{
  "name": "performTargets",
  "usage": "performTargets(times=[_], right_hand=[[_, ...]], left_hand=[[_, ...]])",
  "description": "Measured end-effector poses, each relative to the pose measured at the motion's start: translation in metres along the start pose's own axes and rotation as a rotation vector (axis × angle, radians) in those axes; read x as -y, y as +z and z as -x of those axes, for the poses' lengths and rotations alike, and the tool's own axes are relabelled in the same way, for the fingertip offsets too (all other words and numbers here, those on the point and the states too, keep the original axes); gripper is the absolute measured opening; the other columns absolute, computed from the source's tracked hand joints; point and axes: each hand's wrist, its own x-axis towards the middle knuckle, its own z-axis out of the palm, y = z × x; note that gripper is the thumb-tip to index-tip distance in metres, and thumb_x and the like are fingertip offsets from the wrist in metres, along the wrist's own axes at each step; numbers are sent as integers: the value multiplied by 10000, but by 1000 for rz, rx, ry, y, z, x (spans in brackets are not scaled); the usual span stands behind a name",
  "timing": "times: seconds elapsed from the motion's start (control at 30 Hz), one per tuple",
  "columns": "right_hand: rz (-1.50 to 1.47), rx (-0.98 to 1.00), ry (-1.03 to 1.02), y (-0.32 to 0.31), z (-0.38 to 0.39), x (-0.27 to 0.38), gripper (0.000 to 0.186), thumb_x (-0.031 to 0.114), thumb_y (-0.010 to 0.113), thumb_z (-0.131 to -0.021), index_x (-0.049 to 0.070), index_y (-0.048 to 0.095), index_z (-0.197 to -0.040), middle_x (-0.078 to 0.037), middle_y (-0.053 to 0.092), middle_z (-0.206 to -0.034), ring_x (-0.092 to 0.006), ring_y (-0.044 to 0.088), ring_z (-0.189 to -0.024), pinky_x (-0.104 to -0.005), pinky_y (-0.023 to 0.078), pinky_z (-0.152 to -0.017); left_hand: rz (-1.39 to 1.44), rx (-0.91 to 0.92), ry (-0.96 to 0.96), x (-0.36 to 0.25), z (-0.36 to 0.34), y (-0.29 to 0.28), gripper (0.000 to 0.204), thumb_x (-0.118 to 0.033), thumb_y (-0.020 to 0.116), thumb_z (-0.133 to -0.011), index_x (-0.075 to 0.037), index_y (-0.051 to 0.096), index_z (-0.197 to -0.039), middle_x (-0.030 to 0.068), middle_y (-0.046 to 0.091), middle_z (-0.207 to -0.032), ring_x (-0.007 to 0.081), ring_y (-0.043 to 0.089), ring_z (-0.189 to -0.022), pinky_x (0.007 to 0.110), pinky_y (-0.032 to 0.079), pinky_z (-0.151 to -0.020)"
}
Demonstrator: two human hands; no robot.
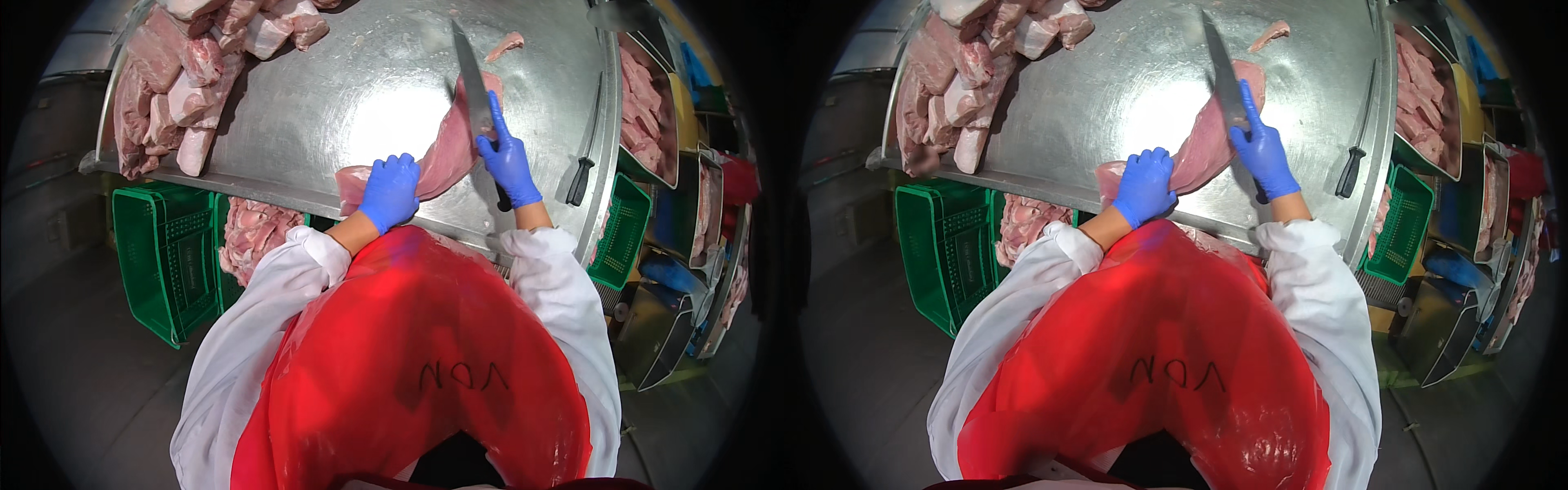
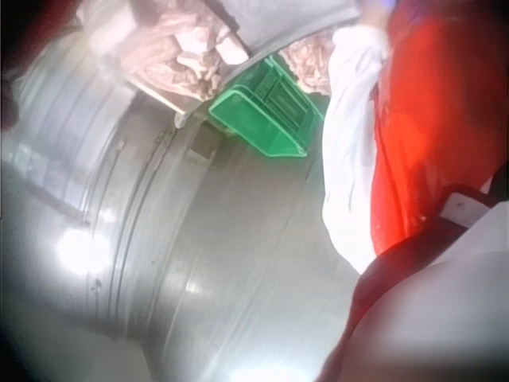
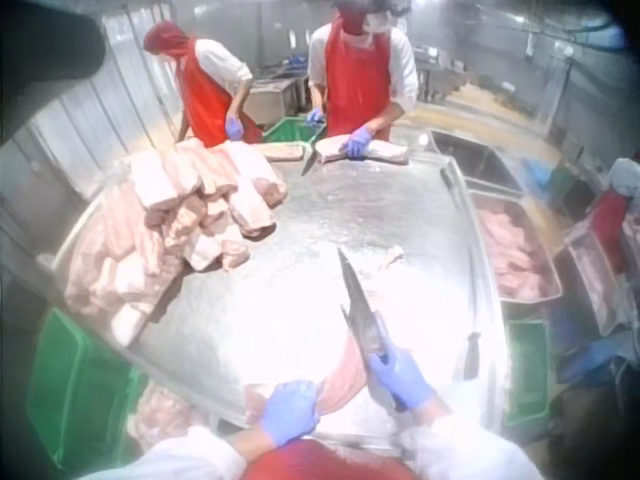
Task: The person trims fat and connective tissue from large cuts of raw meat using a knife on a stainless steel table. They repeatedly reposition the meat, slice off unwanted portions, and place trimmed pieces into green crates below the table.
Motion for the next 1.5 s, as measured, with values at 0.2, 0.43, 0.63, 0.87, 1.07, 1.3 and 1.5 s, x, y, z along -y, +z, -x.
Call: performTargets(times=[0.2,0.43,0.63,0.87,1.07,1.3,1.5], right_hand=[[545,349,-117,6,58,-1,874,93,588,-888,303,129,-1602,-247,657,-765,-432,650,-691,-510,504,-658],[503,409,-65,18,82,-10,794,68,500,-890,281,196,-1591,-252,670,-863,-424,656,-790,-506,518,-718],[466,320,-155,55,67,-63,775,36,450,-903,309,217,-1590,-240,682,-989,-422,664,-900,-484,530,-816],[474,555,-20,-50,133,-39,728,109,463,-961,324,173,-1593,-255,670,-886,-436,649,-770,-518,510,-750],[245,158,20,-107,254,-82,787,179,570,-958,265,125,-1602,-266,679,-906,-455,658,-796,-516,521,-727],[163,-59,161,-118,290,-103,812,157,585,-946,245,121,-1607,-210,674,-880,-411,659,-766,-457,514,-692],[-18,-215,149,-94,325,-127,778,153,600,-949,197,178,-1601,-212,640,-797,-416,639,-724,-442,494,-664]], left_hand=[[54,-15,-147,15,-15,-1,399,-276,709,-679,-28,610,-976,146,564,-1024,336,561,-957,458,440,-813],[55,27,-88,4,2,0,383,-270,722,-668,-59,617,-969,130,576,-1023,333,572,-995,480,422,-920],[81,13,-29,3,15,-4,343,-272,738,-713,-64,622,-961,169,642,-969,359,629,-935,482,461,-892],[741,246,-389,113,19,-27,555,-226,789,-678,11,618,-1150,156,703,-1037,290,693,-935,396,555,-834],[1745,163,-371,31,-19,-89,699,-86,718,-715,50,518,-1371,149,628,-1282,285,632,-1154,413,507,-1018],[1500,-228,111,-159,-279,-167,451,-255,727,-903,-16,550,-1242,123,617,-1078,230,601,-986,372,491,-882],[-163,104,-323,-87,-204,15,1176,-542,863,-634,-4,271,-1496,290,473,-1410,401,431,-1371,514,427,-1070]])
